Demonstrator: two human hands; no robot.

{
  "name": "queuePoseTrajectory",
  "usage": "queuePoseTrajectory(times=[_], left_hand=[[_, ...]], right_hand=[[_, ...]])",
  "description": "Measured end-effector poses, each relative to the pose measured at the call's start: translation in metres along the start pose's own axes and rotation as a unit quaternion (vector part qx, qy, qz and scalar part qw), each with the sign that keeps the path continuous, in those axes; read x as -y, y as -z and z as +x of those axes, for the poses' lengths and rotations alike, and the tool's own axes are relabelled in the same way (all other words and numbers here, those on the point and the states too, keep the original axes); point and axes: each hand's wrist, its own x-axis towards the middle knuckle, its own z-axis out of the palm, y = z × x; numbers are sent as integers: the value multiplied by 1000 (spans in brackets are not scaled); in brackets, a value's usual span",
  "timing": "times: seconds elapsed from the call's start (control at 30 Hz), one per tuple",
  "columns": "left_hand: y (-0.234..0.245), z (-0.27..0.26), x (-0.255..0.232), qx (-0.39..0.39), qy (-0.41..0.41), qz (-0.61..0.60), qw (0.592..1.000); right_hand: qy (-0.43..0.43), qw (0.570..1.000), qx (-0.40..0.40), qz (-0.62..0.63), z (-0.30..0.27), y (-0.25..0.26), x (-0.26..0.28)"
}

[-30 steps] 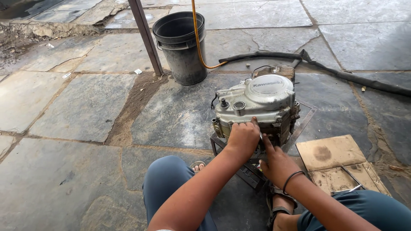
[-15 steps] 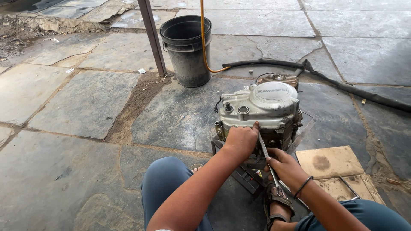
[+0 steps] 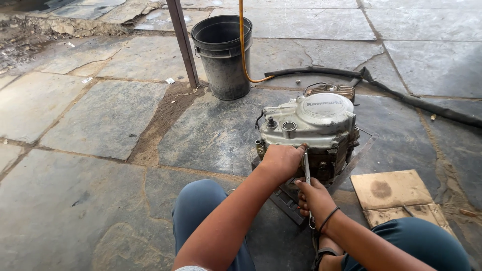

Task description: Repairing and manipulating components of a Kawasaki motorcycle engine.

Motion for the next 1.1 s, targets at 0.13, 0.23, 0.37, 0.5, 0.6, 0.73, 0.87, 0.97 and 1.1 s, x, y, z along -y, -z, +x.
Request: queuePoseTrajectory(times=[0.13,0.23,0.37,0.5,0.6,0.73,0.87,0.97,1.1], left_hand=[[1,0,-1,20,-2,-15,1000],[-3,5,-5,17,-2,1,1000],[19,-2,-16,57,5,-2,998],[-14,10,-22,12,29,9,999],[-26,16,-16,-13,29,-17,999],[-19,4,-15,-55,49,-61,995],[-3,4,-1,13,153,-157,976],[-62,45,17,62,189,-293,935],[-75,59,8,83,194,-448,869]], right_hand=[[-4,1000,-22,-8,1,-2,0],[-1,1000,-27,-10,0,-4,2],[-1,998,-56,-6,9,-7,0],[-15,998,-15,51,52,14,-22],[-12,997,-78,-9,33,-5,-4],[0,994,-107,-5,36,-10,-7],[-27,993,-101,49,38,-12,2],[-32,993,-104,49,43,-14,8],[-12,991,-129,29,21,-25,22]])
